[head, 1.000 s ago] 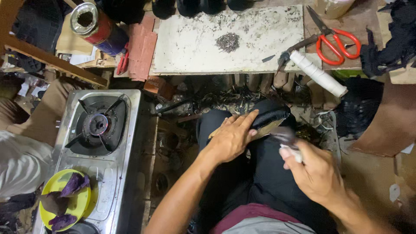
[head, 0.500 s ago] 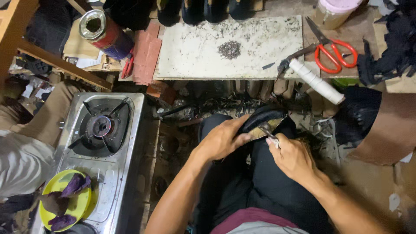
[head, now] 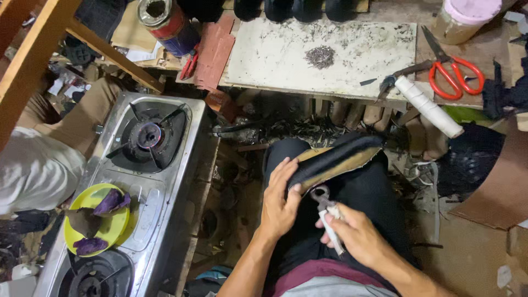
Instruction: The person sits on the floor shaping a black shoe upper over a wooden last. They hammer the fabric over the last, heat the shoe near a gas burner, pull and press the material with pincers, and trim excess fabric with scissors.
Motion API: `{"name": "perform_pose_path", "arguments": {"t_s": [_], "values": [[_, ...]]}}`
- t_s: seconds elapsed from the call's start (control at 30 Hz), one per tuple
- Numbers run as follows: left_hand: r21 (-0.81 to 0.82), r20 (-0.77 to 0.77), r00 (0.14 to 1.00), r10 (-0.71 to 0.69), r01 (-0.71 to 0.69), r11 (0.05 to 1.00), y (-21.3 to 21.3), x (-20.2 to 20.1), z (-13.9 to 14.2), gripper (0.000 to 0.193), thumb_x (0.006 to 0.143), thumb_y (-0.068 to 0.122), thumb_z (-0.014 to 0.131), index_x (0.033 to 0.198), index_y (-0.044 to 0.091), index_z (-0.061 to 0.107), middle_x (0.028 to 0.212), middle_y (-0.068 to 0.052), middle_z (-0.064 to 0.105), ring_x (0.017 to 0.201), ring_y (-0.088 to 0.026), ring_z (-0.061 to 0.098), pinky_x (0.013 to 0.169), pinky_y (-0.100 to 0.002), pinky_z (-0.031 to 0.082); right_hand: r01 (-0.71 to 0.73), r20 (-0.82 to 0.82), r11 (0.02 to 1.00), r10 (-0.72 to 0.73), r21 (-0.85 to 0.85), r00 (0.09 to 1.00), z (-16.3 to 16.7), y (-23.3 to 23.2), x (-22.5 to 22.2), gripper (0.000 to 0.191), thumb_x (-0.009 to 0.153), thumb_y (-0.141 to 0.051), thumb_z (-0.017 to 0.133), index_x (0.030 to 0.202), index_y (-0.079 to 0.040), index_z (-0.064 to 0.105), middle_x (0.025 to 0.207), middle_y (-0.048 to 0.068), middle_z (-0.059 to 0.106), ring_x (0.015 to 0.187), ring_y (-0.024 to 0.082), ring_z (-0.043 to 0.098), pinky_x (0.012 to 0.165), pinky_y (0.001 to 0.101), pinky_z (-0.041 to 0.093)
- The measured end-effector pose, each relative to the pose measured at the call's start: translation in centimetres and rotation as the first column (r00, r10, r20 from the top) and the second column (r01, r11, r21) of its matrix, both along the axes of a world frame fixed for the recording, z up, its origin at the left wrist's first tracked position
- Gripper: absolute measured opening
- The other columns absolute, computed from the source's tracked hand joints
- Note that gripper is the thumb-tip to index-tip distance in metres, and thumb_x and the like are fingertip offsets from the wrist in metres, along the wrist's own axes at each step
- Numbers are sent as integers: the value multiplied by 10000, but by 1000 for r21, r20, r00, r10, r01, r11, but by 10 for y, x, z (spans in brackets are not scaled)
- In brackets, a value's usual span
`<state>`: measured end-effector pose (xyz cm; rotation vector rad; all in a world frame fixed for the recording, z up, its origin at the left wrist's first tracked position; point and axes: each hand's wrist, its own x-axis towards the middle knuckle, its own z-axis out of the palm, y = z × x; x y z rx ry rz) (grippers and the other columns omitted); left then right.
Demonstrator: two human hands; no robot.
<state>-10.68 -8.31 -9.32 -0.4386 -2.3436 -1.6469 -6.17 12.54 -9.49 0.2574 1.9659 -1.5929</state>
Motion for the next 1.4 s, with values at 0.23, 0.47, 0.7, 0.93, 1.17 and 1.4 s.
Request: {"name": "perform_pose_path", "arguments": {"t_s": [0.23,0.47,0.7,0.93,1.17,1.4], "values": [[-160,-250,956,-153,115,980,3,19,21,531,812,-11,604,1342,-34,571,1444,-226,586,1431,-492,482,1205,-523,412,-59,-142,997,52,-52,988,29,13,19,398,928,-124,550,1312,-47,624,971,91,745,856,177,748,746,330,630],[22,-134,990,-33,37,999,3,10,-3,476,813,-42,552,1282,-40,631,1406,-210,649,1415,-403,544,1214,-477,407,-52,-558,875,352,481,752,42,-13,-2,233,906,-101,606,1125,-22,626,853,207,662,785,425,670,660,474,515],[169,57,998,22,-31,985,-7,-1,-23,422,847,-6,540,1252,-47,652,1384,-193,668,1375,-346,586,1197,-431,408,-57,-582,901,326,431,745,70,-4,-6,349,869,-119,610,1199,-9,622,848,205,703,689,394,713,567,460,535],[180,44,999,17,-25,983,-9,-8,-24,424,853,4,541,1261,-35,650,1376,-191,674,1372,-343,591,1200,-427,414,69,-711,856,379,513,593,41,-25,-27,165,948,-177,651,988,-20,623,782,199,694,668,414,684,557,473,519],[170,77,997,25,-37,985,-10,-8,-22,406,884,20,548,1276,-31,641,1373,-185,676,1369,-343,594,1199,-427,414,177,-797,892,262,415,545,24,-12,-25,177,906,-179,659,936,-9,620,654,190,642,613,383,664,529,457,506],[173,96,995,4,-21,985,-8,-11,-26,408,864,12,561,1260,-35,645,1358,-181,682,1354,-335,602,1193,-416,413,196,-923,951,160,239,350,31,-8,-34,264,982,-196,584,1090,44,596,779,210,664,640,356,673,577,416,527]]}}
